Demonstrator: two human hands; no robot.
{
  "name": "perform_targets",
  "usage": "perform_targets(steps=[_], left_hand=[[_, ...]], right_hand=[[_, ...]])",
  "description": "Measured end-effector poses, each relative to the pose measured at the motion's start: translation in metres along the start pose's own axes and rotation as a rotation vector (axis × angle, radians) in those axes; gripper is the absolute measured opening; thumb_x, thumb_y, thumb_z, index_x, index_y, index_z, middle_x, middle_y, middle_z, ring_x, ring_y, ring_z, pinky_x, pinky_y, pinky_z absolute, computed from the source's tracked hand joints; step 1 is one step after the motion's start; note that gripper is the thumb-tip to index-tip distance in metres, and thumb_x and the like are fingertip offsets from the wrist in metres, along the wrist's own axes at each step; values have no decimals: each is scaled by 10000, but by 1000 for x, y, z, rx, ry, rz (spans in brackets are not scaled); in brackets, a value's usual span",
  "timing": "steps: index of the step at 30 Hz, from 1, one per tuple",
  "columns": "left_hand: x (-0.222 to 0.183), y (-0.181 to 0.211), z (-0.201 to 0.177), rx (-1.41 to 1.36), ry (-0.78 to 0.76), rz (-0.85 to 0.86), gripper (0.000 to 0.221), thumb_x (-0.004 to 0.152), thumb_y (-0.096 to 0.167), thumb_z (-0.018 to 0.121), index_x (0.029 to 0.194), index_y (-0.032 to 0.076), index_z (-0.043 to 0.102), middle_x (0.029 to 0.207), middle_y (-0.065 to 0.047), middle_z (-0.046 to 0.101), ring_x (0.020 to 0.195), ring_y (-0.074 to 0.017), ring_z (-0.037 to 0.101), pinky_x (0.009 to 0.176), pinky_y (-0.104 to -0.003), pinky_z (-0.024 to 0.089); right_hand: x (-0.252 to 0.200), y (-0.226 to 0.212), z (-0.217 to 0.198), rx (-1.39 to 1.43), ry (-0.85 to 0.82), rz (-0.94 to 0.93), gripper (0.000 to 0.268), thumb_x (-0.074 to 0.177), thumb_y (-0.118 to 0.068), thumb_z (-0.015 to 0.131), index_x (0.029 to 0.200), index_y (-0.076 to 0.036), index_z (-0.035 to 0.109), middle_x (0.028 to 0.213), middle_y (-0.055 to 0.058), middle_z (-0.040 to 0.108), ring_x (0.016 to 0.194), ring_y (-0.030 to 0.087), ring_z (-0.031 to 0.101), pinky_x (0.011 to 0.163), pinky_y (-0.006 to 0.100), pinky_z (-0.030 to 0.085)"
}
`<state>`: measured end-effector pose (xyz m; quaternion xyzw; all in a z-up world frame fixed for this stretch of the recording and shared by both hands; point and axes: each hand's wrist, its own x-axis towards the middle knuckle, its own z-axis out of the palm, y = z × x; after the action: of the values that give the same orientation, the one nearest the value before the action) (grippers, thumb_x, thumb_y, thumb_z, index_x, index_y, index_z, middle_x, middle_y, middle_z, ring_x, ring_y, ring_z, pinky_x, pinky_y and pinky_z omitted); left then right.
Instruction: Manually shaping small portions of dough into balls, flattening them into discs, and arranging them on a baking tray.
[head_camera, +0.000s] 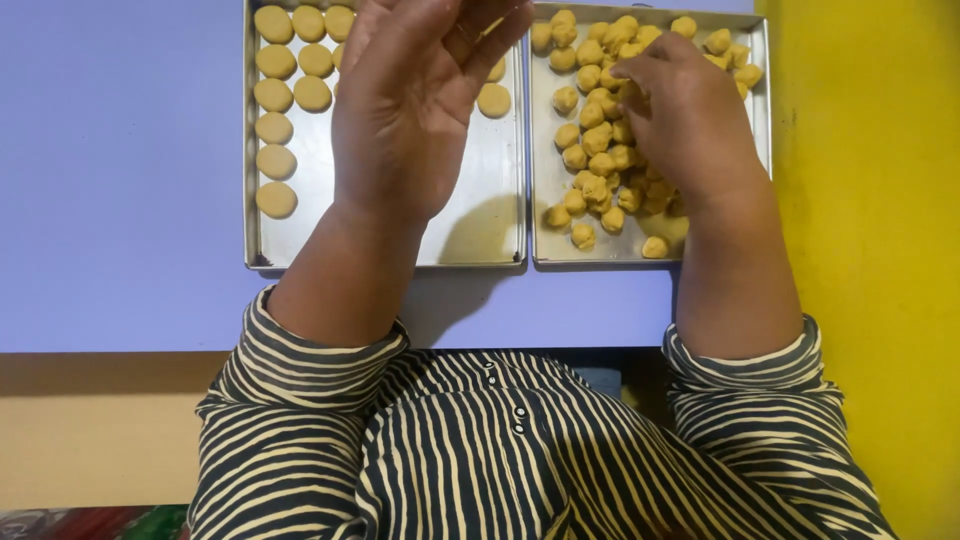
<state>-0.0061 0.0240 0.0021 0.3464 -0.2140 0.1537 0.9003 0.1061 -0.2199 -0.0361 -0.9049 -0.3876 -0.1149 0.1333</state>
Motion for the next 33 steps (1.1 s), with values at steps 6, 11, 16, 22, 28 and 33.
perform_targets(steps=[6,11,16,22,28,33], left_hand=[[-3,-30,-19,-142,7,-72,338,1165,331,590,1382,81,661,1387,-120,637,1378,-245,540,1242,-459,332],[-13,-56,-24,-168,77,-91,418,1186,415,526,1472,129,628,1470,-147,608,1471,-280,462,1284,-490,266],[-12,-59,-3,-305,236,-424,779,1028,617,360,1599,88,404,1603,-176,514,876,-111,639,789,-264,532],[3,-53,-16,-836,418,-239,899,1037,656,164,1761,124,150,1756,-257,178,1649,-389,134,1419,-461,-8],[-11,-66,-6,-493,231,-438,864,1014,672,302,1676,120,244,1647,-205,409,1292,-260,614,1014,-323,583],[13,-31,0,-750,496,-380,896,991,622,175,1722,106,160,1696,-272,232,1578,-396,217,1346,-484,135]], right_hand=[[7,-17,-17,572,59,-23,396,967,175,712,1352,102,652,1244,180,570,1031,252,596,963,336,537],[2,-41,-22,1009,8,-56,358,1056,97,666,1404,53,590,1340,170,601,956,132,559,826,196,474],[-3,-90,-15,531,230,-394,340,983,196,728,1307,109,670,1393,239,615,1159,344,715,1017,390,624],[-7,-76,5,436,94,-628,394,1091,-129,642,1448,27,580,1564,214,442,1489,327,428,1302,457,335],[-9,-66,27,274,74,-513,532,1171,-382,471,1592,-57,455,1676,100,240,1589,223,178,1373,408,167],[-8,-72,7,348,136,-558,441,1101,-206,619,1455,54,584,1558,228,457,1488,333,425,1289,484,321]])
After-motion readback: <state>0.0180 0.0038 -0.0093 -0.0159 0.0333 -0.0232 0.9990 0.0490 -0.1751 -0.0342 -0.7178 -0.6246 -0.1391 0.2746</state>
